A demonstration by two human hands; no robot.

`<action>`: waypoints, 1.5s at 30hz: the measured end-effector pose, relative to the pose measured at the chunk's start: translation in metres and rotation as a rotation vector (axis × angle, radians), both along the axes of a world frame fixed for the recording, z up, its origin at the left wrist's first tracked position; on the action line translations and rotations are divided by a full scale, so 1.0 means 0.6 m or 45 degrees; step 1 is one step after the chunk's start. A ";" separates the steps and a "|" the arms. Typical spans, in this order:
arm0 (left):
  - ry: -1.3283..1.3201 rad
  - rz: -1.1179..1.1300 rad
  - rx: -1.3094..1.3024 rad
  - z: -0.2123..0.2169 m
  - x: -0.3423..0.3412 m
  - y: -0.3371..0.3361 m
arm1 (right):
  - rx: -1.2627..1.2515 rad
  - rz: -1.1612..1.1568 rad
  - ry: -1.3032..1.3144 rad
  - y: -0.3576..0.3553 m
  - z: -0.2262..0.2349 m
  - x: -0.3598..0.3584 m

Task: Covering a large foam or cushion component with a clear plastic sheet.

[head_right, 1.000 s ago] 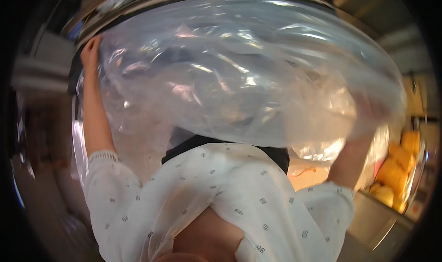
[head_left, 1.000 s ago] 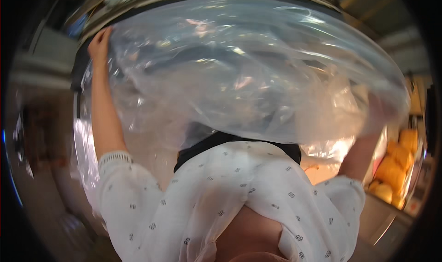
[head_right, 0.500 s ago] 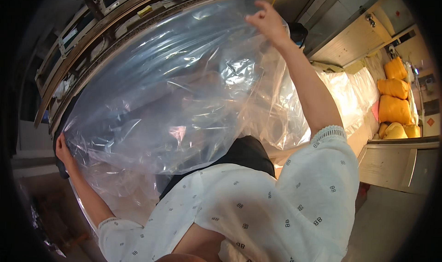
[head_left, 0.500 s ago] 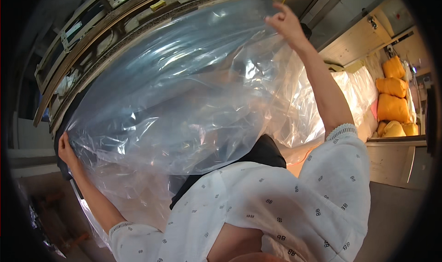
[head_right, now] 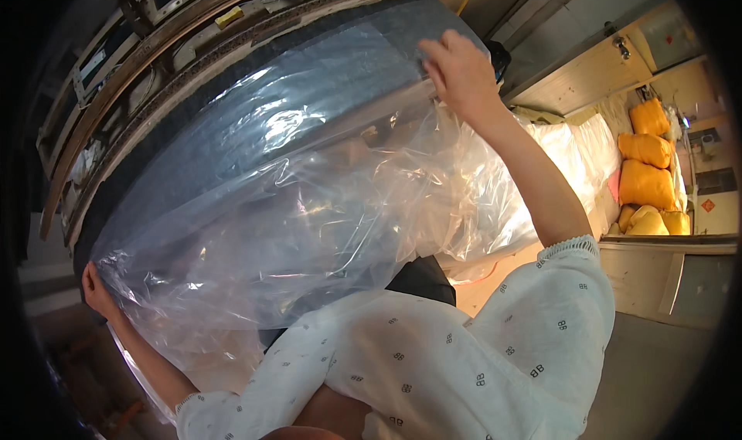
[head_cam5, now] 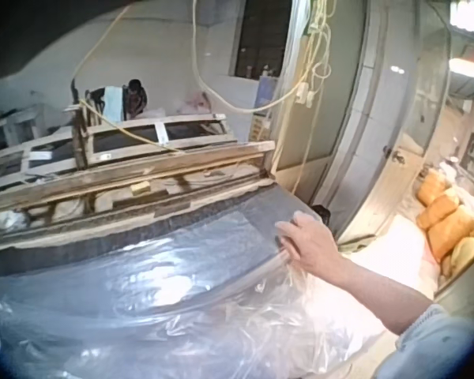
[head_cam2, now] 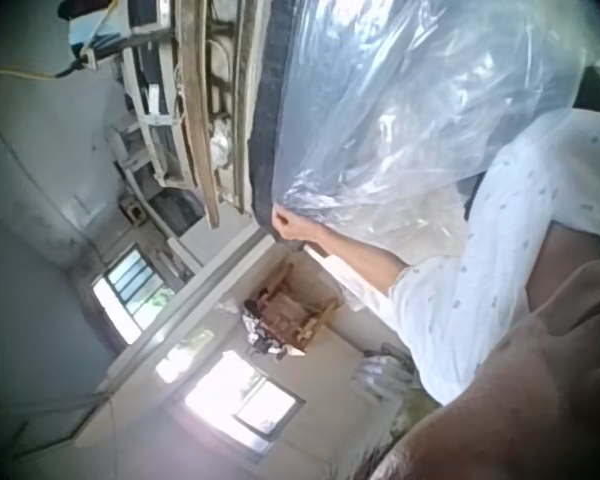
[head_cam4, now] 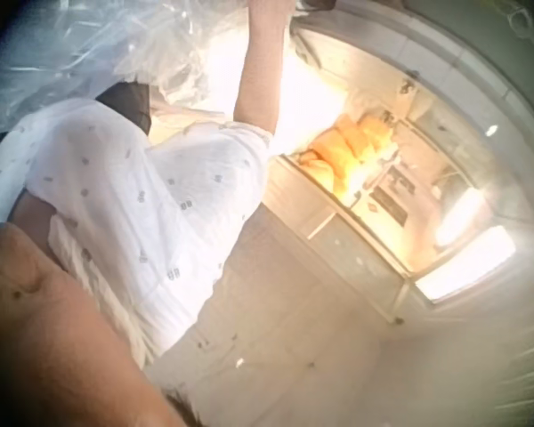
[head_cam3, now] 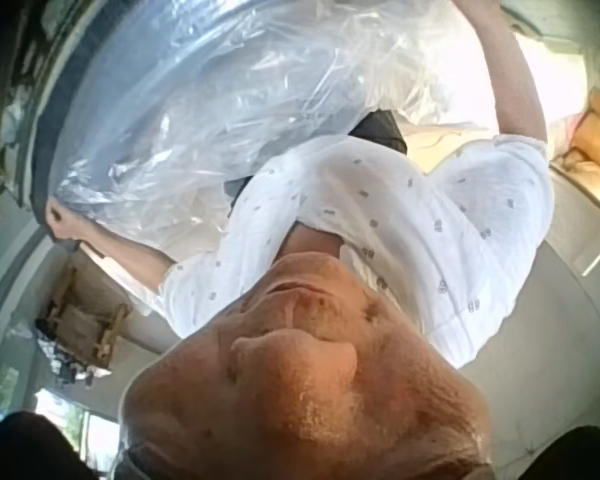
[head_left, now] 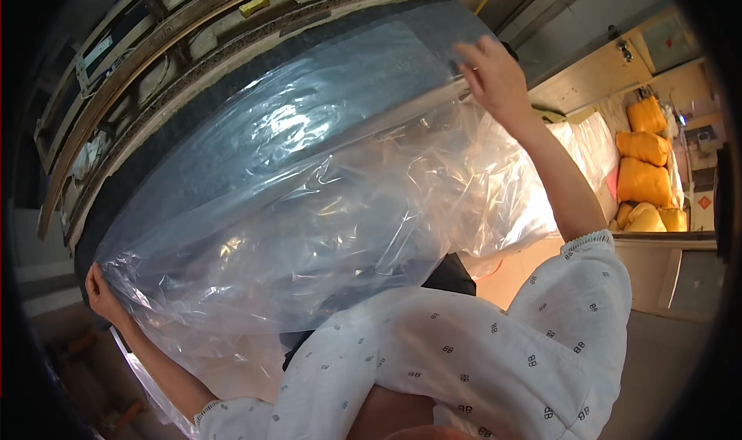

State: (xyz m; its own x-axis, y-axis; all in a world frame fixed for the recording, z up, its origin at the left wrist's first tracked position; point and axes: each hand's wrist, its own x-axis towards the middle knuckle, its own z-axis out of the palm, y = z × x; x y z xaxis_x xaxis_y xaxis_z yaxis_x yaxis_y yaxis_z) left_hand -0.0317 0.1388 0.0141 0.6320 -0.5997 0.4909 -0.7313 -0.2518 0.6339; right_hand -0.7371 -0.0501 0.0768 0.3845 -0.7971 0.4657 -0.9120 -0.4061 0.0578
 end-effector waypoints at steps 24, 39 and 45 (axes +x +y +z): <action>0.015 0.101 0.006 0.100 -0.057 0.311 | 0.216 0.137 -0.524 -0.168 -0.057 0.132; 0.080 -0.003 -0.244 0.030 0.056 -0.074 | 0.025 -0.168 -1.198 -0.337 -0.145 0.083; 0.096 0.070 -0.055 -0.003 0.087 -0.174 | 0.069 0.010 -1.347 -0.336 -0.124 0.089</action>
State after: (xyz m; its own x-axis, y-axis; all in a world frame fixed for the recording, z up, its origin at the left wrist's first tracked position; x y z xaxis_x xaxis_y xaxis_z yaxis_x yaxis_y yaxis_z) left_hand 0.0207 0.0347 0.0125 0.6994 -0.5426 0.4652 -0.6669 -0.2615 0.6977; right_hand -0.6838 -0.2516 0.0025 -0.1908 -0.8262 0.5300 -0.4848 -0.3902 -0.7828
